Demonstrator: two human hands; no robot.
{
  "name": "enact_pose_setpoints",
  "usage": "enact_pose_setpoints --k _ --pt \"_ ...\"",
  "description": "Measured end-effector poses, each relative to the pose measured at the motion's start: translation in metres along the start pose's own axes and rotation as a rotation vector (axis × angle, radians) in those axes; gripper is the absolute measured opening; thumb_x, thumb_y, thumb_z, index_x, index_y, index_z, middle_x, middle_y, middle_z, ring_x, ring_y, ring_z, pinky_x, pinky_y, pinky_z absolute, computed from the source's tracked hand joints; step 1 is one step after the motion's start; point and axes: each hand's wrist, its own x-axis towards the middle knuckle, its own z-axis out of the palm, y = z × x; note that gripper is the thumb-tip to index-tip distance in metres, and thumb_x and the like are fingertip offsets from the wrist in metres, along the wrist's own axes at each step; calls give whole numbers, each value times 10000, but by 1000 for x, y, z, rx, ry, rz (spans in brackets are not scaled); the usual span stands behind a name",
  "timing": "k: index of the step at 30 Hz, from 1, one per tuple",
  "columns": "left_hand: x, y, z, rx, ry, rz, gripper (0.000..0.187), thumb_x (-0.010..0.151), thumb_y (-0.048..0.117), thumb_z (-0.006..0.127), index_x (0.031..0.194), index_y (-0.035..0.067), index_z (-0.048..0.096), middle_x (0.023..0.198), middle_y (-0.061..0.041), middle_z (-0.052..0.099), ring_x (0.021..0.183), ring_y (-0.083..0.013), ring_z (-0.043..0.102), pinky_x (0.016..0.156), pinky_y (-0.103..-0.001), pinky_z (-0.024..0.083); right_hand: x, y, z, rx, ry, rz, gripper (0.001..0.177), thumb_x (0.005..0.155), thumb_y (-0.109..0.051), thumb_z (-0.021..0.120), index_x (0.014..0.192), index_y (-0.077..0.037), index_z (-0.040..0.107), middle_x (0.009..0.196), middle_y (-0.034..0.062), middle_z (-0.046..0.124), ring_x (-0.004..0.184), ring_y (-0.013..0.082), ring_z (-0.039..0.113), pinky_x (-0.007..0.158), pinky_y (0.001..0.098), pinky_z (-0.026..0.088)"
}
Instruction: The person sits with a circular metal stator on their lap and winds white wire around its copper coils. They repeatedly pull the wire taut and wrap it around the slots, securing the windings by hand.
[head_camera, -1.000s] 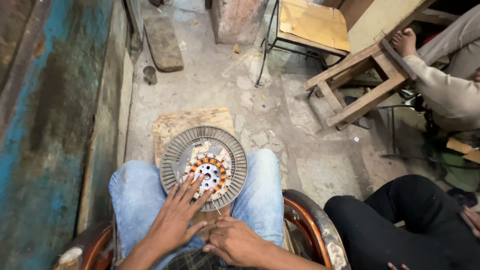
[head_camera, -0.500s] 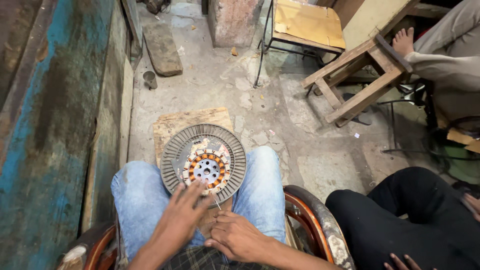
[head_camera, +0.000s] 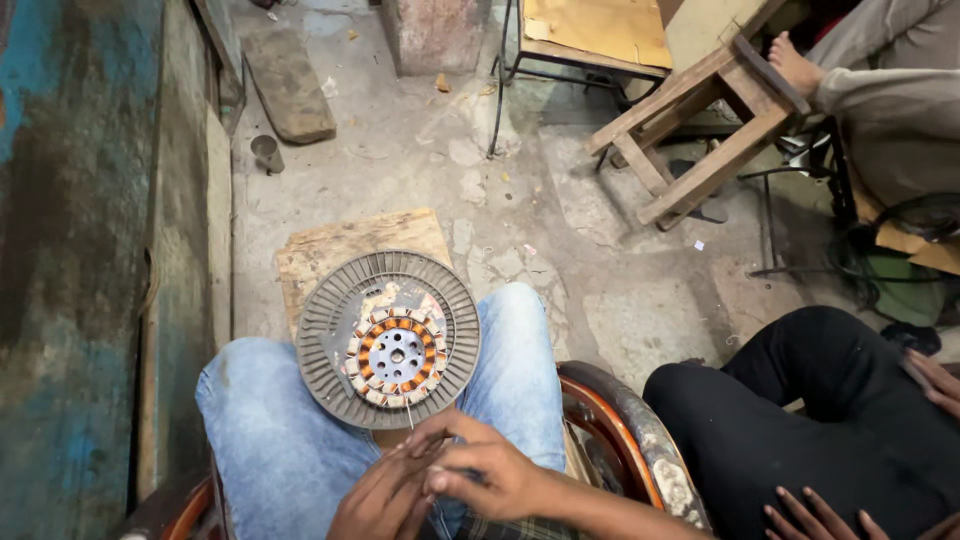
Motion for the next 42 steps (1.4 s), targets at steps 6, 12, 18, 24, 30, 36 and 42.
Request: enact_pose_setpoints --k 6,12,18,24,30,36,42 --pt "-10 -17 -1 -59 -104 -224 263 832 184 787 1065 64 777 1155 -163 745 1031 -332 726 858 -418 581 -5 5 -15 35 60 149 193 1048 -137 609 980 20 698 1293 153 570 1180 256 614 1046 393 507" --pt "3 -7 -11 -182 -74 -317 259 877 196 798 1114 94 774 1221 -121 762 1114 -271 757 933 -370 596 -9 2 -21 -116 97 88 159 1038 -117 635 1045 27 702 1026 126 663 978 229 650 866 340 521" --pt "47 34 -56 -134 93 -55 803 766 307 853 1411 -42 525 1465 -216 543 1361 -376 505 1094 -460 407 -11 -3 -13 -139 -26 206 149 1039 -132 641 978 -18 714 740 87 689 662 210 685 624 316 537" --pt "59 29 -71 -589 -616 -506 449 820 288 800 1219 90 739 1045 -127 795 943 -258 780 881 -380 591 -15 -5 -16 -76 -349 315 193 1072 -134 626 951 -20 724 731 80 723 627 181 707 631 317 578" --pt "36 -70 -99 -625 92 -551 218 960 172 666 984 7 805 890 -130 801 792 -221 746 763 -366 595 -8 5 -105 -178 124 403 185 937 -100 678 1042 -32 815 743 88 781 562 133 678 525 299 574" --pt "44 -76 -103 -145 357 -503 387 891 293 730 1175 31 732 1282 -246 610 1224 -364 553 1063 -435 421 26 3 -134 -701 515 -60 96 954 -75 686 1035 -75 738 940 85 764 777 177 739 662 294 598" --pt "59 -30 -63 -355 -250 -115 631 867 439 760 1252 -49 652 1172 -210 664 1084 -297 630 919 -378 488 52 -4 -44 -629 -221 -284 142 843 -116 808 973 -81 763 771 72 666 659 231 685 542 352 535"
